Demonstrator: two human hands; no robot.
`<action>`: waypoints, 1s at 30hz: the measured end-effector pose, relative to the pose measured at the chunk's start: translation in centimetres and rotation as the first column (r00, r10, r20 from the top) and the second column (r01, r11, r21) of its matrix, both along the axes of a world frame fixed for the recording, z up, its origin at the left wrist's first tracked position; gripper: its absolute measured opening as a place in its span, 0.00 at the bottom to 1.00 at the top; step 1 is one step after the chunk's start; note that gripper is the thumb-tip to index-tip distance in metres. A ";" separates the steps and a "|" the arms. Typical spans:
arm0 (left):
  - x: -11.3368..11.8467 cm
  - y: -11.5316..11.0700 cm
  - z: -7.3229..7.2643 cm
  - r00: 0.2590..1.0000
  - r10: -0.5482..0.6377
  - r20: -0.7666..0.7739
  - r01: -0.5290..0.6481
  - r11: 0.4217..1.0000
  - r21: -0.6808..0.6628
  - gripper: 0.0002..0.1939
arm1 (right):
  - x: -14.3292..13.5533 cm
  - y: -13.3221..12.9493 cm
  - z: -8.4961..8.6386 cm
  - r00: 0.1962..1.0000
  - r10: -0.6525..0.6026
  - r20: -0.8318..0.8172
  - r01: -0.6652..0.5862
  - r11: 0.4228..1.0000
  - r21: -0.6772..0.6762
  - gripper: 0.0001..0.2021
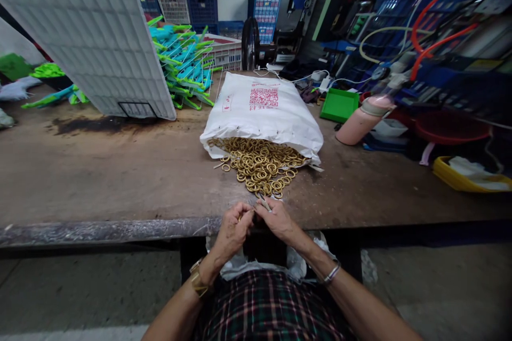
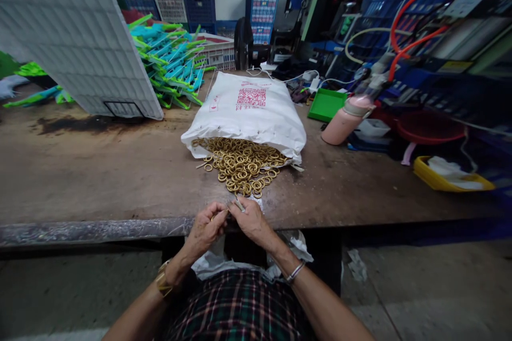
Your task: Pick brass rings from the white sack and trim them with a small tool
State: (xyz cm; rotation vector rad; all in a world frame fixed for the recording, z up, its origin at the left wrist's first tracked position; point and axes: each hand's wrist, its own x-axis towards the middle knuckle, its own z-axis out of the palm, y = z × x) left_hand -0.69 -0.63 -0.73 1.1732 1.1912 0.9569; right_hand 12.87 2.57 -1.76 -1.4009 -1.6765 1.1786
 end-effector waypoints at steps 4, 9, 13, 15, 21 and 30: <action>0.0 0.0 0.2 1.000 -0.008 0.007 0.009 1.000 -0.029 0.13 | 0.1 -0.1 -0.1 1.000 0.005 -0.015 -0.005 1.000 -0.012 0.14; 0.0 0.0 0.2 1.000 -0.020 0.000 0.020 0.999 -0.031 0.13 | 0.2 -0.1 -0.1 1.000 -0.025 0.016 0.026 0.999 -0.046 0.13; 0.0 0.0 0.4 1.000 -0.014 -0.012 0.013 0.999 -0.035 0.13 | 0.1 -0.1 0.2 0.999 -0.039 0.010 0.039 0.998 -0.052 0.13; 0.0 0.0 0.5 1.000 -0.010 -0.004 0.010 0.999 -0.039 0.13 | 0.1 -0.1 0.3 0.999 -0.038 -0.002 0.038 0.998 -0.048 0.14; -0.1 -0.1 0.6 1.000 0.003 0.022 -0.002 0.998 -0.068 0.13 | 0.2 -0.3 0.5 1.000 -0.031 -0.004 0.031 0.999 -0.030 0.14; -0.1 -0.1 0.0 1.000 0.012 0.028 -0.010 0.999 -0.043 0.13 | 0.0 -0.2 0.2 0.999 0.002 0.041 -0.004 0.999 0.043 0.13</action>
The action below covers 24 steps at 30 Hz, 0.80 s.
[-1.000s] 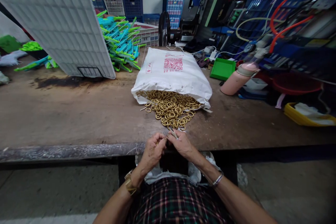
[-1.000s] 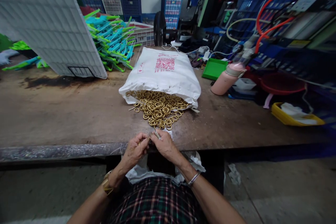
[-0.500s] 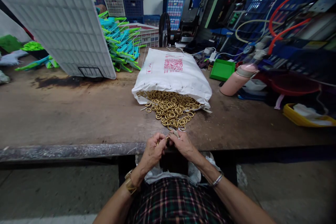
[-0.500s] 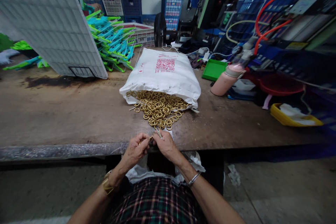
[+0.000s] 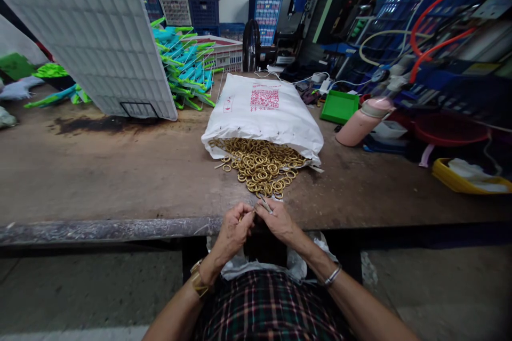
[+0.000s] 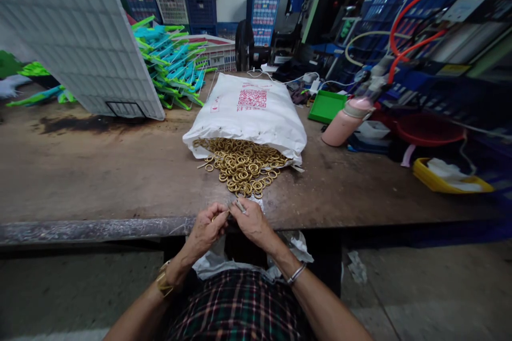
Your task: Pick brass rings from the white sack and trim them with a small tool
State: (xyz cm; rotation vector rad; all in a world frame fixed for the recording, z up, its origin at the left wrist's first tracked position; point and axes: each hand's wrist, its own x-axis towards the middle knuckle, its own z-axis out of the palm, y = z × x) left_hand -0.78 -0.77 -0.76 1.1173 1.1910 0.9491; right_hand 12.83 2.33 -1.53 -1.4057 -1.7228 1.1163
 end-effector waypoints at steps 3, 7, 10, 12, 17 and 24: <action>0.0 0.0 0.3 1.000 -0.008 0.002 0.008 0.999 -0.032 0.14 | 0.0 0.1 -0.1 0.999 -0.001 -0.033 0.000 1.000 -0.022 0.14; -0.2 0.1 0.6 1.000 -0.007 -0.001 0.007 0.998 -0.069 0.15 | 0.0 0.2 0.1 0.999 -0.027 -0.045 0.024 0.998 -0.061 0.14; -0.2 0.2 0.7 1.000 -0.007 0.006 0.008 0.997 -0.072 0.15 | 0.0 0.2 0.2 0.998 -0.036 -0.046 0.033 0.997 -0.071 0.14; -0.2 0.2 0.7 1.000 -0.005 0.004 0.005 0.997 -0.073 0.15 | 0.0 0.2 0.2 0.998 -0.039 -0.054 0.035 0.997 -0.071 0.15; -0.2 0.3 0.7 0.999 -0.041 -0.008 0.040 0.996 -0.074 0.16 | 0.1 0.1 0.0 0.999 -0.024 -0.049 0.022 0.999 -0.036 0.14; -0.3 0.2 0.5 0.999 -0.032 0.041 0.037 0.992 -0.117 0.17 | 0.5 0.3 -0.3 1.000 -0.007 0.007 0.007 0.999 0.036 0.15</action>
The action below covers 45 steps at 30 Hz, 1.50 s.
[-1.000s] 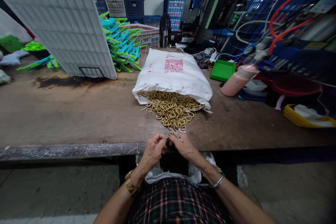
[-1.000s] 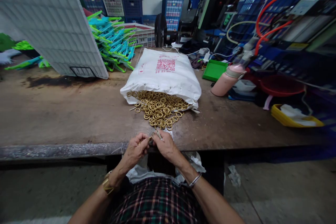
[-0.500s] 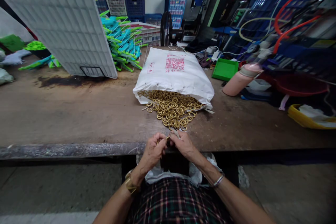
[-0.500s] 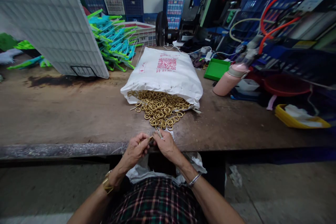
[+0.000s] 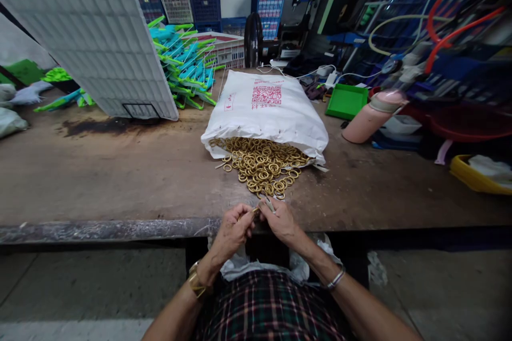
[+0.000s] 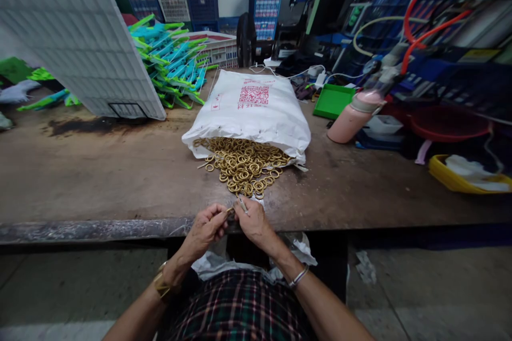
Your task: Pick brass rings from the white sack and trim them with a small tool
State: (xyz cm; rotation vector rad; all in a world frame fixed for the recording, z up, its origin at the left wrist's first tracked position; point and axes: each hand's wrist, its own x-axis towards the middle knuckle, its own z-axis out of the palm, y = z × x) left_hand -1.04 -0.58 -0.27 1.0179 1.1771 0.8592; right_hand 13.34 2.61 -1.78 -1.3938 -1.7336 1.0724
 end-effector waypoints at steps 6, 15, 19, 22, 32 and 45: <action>0.2 0.0 0.0 0.995 0.009 0.097 -0.006 0.999 -0.033 0.16 | 0.8 -0.4 0.3 0.969 0.044 0.241 -0.062 0.996 0.071 0.09; 0.4 0.0 0.1 0.996 0.021 0.085 -0.019 1.000 -0.024 0.15 | 0.4 -1.1 0.4 0.813 0.154 0.561 -0.228 0.972 0.063 0.09; 0.4 -0.1 0.1 0.998 0.032 0.046 -0.031 0.999 -0.031 0.15 | 0.3 -1.2 0.8 0.789 0.158 0.594 -0.225 0.974 0.040 0.10; 0.5 -0.2 0.0 0.999 0.029 0.024 -0.029 1.000 -0.001 0.15 | 0.3 -1.2 1.0 0.784 0.163 0.598 -0.228 0.973 0.034 0.10; 0.7 -0.4 0.2 0.998 0.055 -0.012 -0.055 0.997 0.057 0.15 | 0.3 -1.1 0.7 0.740 0.142 0.657 -0.234 0.971 0.055 0.11; 0.5 -1.2 -0.5 0.994 0.079 -0.075 -0.062 0.976 0.209 0.13 | 0.4 -0.9 1.6 0.680 0.278 0.678 -0.350 0.936 -0.032 0.12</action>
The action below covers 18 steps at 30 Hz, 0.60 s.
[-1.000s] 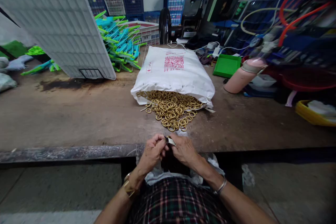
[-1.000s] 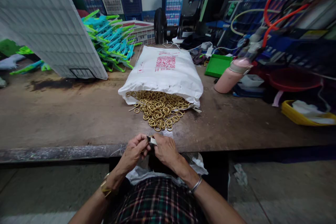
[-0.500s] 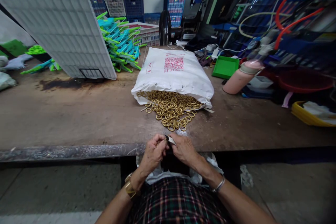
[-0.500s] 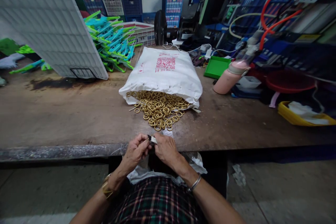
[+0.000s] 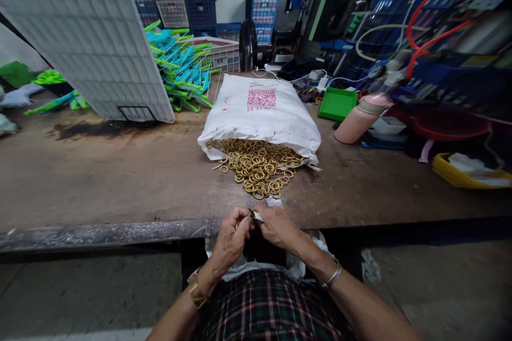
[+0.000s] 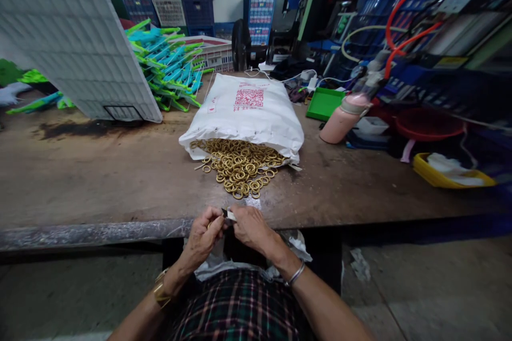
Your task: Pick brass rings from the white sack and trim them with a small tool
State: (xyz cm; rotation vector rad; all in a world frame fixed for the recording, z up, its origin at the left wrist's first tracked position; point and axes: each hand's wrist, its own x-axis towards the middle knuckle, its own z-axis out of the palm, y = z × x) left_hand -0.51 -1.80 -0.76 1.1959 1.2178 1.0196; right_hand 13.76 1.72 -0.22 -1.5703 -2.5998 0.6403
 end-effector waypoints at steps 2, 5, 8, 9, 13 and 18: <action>-0.1 -0.2 0.1 1.000 -0.001 0.017 0.002 1.000 -0.015 0.15 | 0.0 0.0 0.1 1.000 0.004 0.017 -0.004 1.000 -0.004 0.12; -0.3 -0.7 0.8 0.997 -0.026 0.067 0.030 0.998 -0.054 0.17 | 0.1 0.2 0.2 0.996 -0.041 0.073 0.041 0.999 -0.001 0.11; -0.5 -1.1 1.9 0.979 -0.076 0.190 0.090 0.994 -0.067 0.17 | 0.2 0.3 0.1 0.989 -0.100 0.105 0.098 0.995 0.028 0.11; -0.5 -1.1 2.2 0.965 -0.085 0.249 0.106 0.992 -0.073 0.16 | 0.3 0.5 0.1 0.988 -0.120 0.098 0.116 0.992 0.046 0.11; -0.8 -0.8 2.5 0.879 -0.049 0.474 0.130 0.981 -0.141 0.13 | 1.4 1.8 -0.1 0.957 -0.288 -0.046 0.292 0.942 0.168 0.10; -1.0 -0.5 1.7 0.826 0.056 0.560 0.105 0.962 -0.252 0.13 | 5.2 5.6 -0.2 0.781 -0.566 -0.264 0.623 0.740 0.253 0.11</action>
